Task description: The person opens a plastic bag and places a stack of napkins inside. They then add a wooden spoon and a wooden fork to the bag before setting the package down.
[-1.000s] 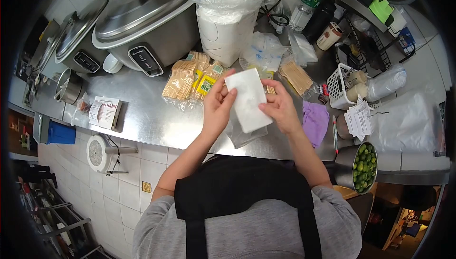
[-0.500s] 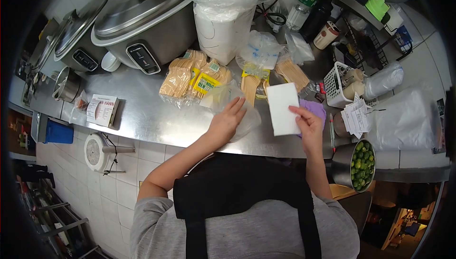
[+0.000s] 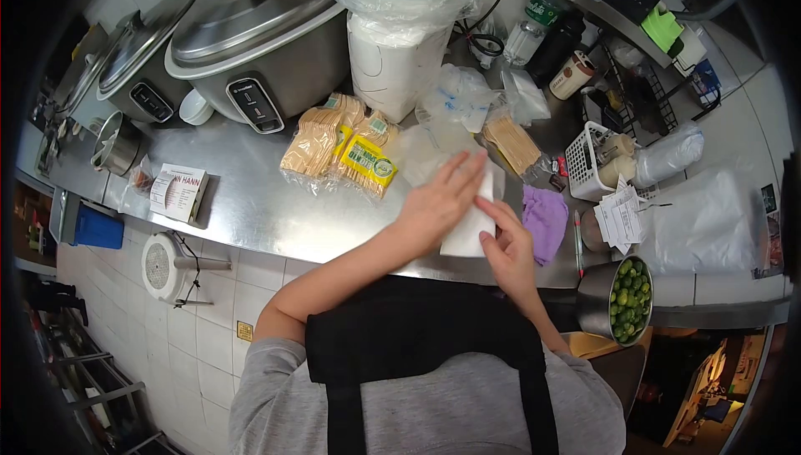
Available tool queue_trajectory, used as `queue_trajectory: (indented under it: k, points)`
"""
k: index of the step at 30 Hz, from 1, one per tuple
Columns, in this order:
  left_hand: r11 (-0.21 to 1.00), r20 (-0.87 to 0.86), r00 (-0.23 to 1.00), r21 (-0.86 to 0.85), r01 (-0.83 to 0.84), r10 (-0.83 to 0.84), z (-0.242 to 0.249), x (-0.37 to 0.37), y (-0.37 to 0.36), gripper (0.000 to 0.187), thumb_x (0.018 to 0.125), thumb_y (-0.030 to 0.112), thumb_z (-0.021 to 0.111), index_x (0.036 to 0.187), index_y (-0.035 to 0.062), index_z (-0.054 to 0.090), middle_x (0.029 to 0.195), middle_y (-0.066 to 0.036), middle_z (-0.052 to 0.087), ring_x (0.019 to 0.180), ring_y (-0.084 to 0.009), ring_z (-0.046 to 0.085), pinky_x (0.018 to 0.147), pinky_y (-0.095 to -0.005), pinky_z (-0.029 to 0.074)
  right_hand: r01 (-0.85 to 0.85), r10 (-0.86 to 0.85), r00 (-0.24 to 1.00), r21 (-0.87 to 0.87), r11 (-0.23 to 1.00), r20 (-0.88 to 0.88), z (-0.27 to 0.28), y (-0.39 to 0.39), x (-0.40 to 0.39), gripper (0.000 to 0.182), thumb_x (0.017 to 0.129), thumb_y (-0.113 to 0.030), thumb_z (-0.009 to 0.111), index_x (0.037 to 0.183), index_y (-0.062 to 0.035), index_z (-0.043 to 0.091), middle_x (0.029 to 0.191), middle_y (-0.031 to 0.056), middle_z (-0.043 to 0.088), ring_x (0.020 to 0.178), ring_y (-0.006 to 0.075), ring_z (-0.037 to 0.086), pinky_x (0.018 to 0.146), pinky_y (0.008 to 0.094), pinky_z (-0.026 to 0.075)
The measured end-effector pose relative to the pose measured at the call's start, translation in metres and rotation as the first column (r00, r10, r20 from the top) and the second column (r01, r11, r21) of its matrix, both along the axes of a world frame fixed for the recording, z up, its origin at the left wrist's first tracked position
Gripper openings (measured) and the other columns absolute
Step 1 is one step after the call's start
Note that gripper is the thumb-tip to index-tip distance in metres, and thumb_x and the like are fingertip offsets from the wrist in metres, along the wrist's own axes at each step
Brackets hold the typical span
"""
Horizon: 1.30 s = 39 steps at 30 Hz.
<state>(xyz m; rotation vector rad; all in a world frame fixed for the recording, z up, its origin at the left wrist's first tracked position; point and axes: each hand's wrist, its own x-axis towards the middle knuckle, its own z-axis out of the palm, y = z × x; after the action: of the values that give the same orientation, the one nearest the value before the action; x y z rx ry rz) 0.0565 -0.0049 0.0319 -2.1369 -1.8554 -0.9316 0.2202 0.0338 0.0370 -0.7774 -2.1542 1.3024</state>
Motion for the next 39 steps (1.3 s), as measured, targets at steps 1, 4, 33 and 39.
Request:
queue_trajectory:
  k: [1, 4, 33, 39]
  points:
    - [0.998, -0.005, 0.998, 0.011, 0.055, -0.055, 0.001, 0.005, -0.003, 0.047, 0.069, 0.001, 0.051, 0.116, -0.0008, 0.048, 0.136, -0.011, 0.034, 0.123, -0.0265, 0.037, 0.076, -0.0264, 0.049, 0.029, -0.042, 0.99, -0.098, 0.995, -0.136, -0.005, -0.001, -0.004, 0.044, 0.076, 0.009, 0.045, 0.12, 0.0054, 0.046, 0.121, 0.0131, 0.046, 0.098, 0.0119, 0.049, 0.083, 0.0225, 0.039]
    - [0.993, -0.026, 0.992, -0.003, 0.121, -0.121, 0.001, 0.012, -0.005, 0.049, 0.07, 0.003, 0.052, 0.118, -0.0016, 0.046, 0.137, -0.012, 0.031, 0.123, -0.0279, 0.036, 0.071, -0.025, 0.051, -0.034, -0.132, 0.922, -0.415, 0.909, -0.364, -0.04, 0.005, -0.014, 0.046, 0.078, 0.006, 0.044, 0.123, 0.0049, 0.041, 0.123, 0.0142, 0.044, 0.102, 0.0148, 0.049, 0.083, 0.0243, 0.04]
    - [0.845, 0.441, 0.78, -0.083, 0.528, -0.444, -0.047, 0.026, -0.034, 0.047, 0.075, 0.005, 0.056, 0.12, 0.0015, 0.042, 0.126, -0.015, 0.038, 0.114, -0.029, 0.041, 0.09, -0.0327, 0.04, -0.31, 0.321, 0.947, -0.249, 0.918, 0.005, -0.159, 0.039, -0.067, 0.051, 0.072, -0.019, 0.059, 0.117, -0.0031, 0.043, 0.114, 0.0068, 0.046, 0.106, 0.0161, 0.044, 0.091, 0.0278, 0.036]
    - [0.966, 0.441, 0.888, -0.259, -0.014, 0.131, -0.096, -0.043, -0.064, 0.014, 0.072, 0.003, 0.055, 0.085, 0.0028, 0.053, 0.082, -0.013, 0.054, 0.077, -0.0304, 0.053, 0.066, -0.0369, 0.045, -0.273, 0.289, 0.957, -0.265, 0.925, 0.022, -0.141, 0.027, -0.073, 0.047, 0.075, -0.008, 0.053, 0.12, -0.01, 0.042, 0.11, 0.0074, 0.049, 0.104, 0.0177, 0.045, 0.09, 0.0275, 0.036]
